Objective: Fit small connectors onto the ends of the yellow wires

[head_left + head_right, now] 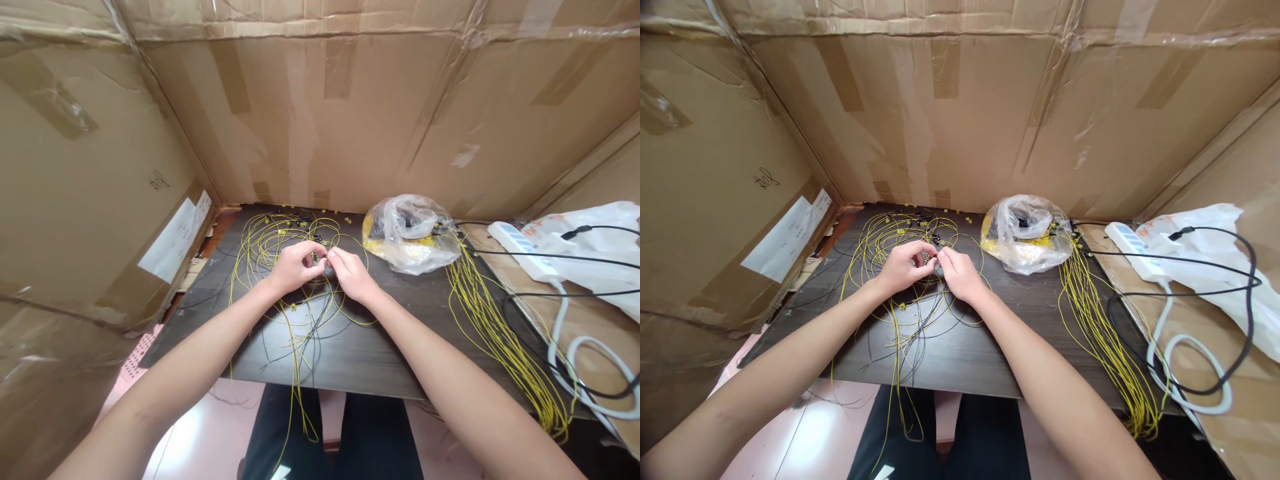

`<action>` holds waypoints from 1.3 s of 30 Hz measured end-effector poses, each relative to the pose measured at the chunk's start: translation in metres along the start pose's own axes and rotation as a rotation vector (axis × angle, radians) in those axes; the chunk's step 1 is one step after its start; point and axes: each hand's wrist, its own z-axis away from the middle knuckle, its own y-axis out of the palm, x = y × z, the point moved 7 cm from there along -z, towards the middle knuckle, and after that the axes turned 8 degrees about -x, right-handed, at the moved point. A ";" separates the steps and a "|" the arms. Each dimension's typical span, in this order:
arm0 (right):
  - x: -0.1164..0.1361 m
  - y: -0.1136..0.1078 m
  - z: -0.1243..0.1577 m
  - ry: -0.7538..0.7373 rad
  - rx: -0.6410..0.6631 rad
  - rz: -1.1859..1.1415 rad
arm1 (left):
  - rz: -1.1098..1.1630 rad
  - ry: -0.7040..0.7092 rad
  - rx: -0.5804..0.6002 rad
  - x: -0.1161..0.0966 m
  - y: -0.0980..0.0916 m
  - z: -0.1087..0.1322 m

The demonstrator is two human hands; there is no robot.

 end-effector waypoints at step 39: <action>0.004 0.001 0.001 -0.066 0.054 0.080 | 0.053 -0.095 0.013 0.007 0.001 0.000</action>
